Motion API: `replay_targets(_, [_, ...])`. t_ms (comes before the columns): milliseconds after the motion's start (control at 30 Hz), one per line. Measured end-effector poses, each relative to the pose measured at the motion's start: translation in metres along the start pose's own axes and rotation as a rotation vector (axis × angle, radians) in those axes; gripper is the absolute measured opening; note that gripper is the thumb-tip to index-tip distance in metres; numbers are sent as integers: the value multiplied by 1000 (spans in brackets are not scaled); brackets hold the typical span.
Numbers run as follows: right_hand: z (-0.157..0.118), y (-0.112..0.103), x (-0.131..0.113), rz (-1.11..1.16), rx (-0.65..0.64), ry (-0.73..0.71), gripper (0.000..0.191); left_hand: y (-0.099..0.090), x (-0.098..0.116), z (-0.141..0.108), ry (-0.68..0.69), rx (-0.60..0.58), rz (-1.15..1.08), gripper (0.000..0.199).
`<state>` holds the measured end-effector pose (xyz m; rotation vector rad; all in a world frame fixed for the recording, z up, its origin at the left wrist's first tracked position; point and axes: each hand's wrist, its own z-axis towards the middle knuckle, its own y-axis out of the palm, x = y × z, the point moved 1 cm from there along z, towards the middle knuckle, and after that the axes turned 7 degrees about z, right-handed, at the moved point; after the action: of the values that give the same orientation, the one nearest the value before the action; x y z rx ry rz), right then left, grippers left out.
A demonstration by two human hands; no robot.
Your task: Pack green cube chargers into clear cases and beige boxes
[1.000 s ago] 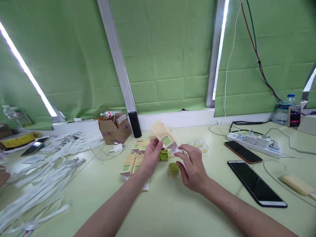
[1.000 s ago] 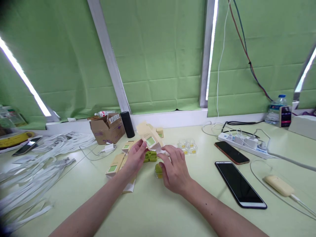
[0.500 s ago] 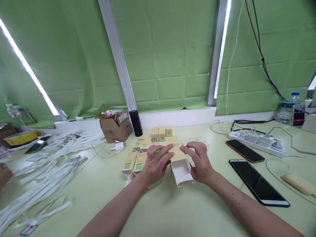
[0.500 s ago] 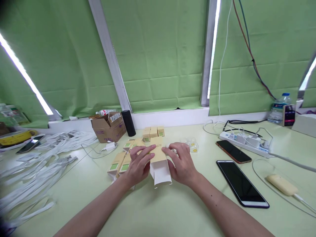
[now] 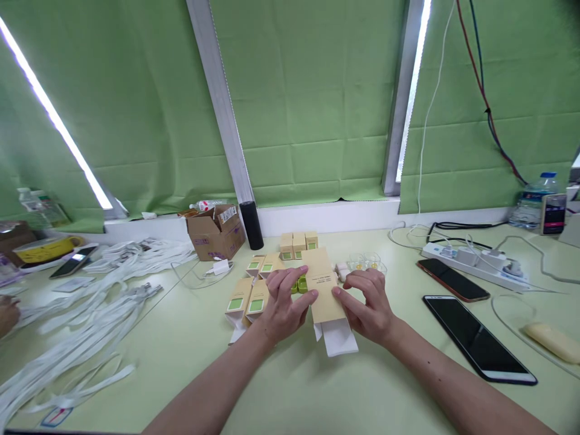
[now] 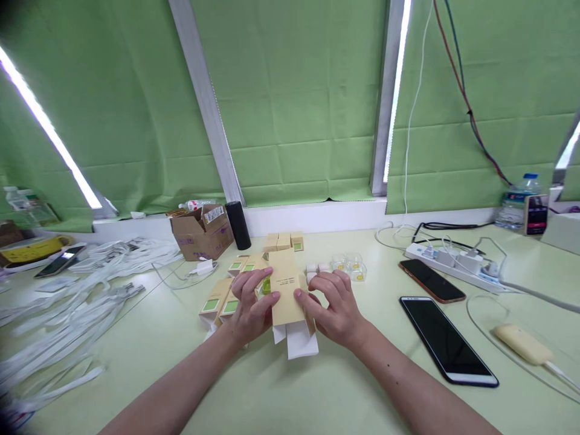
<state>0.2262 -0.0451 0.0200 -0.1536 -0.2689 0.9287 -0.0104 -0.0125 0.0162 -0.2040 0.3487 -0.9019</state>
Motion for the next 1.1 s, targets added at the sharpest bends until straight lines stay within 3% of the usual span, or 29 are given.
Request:
replay_targets(200, [3, 1, -1, 37, -19, 53, 69, 2, 3, 1, -70, -55, 20, 50])
replay_targets(400, [4, 1, -2, 209, -104, 245, 72, 3, 10, 15, -152, -148, -129, 68])
replay_targets(567, [4, 4, -4, 301, -126, 304, 69, 5, 16, 18, -207, -159, -266, 61])
replay_targets(733, [4, 7, -6, 336, -99, 373, 62, 11, 19, 8, -452, -180, -436, 58])
replay_targets(867, [1, 11, -7, 421, -44, 462, 62, 16, 22, 3, -675, -99, -648, 63])
replay_targets(1100, [1, 14, -9, 474, -71, 535, 47, 10, 29, 17, -866, -94, -714, 48])
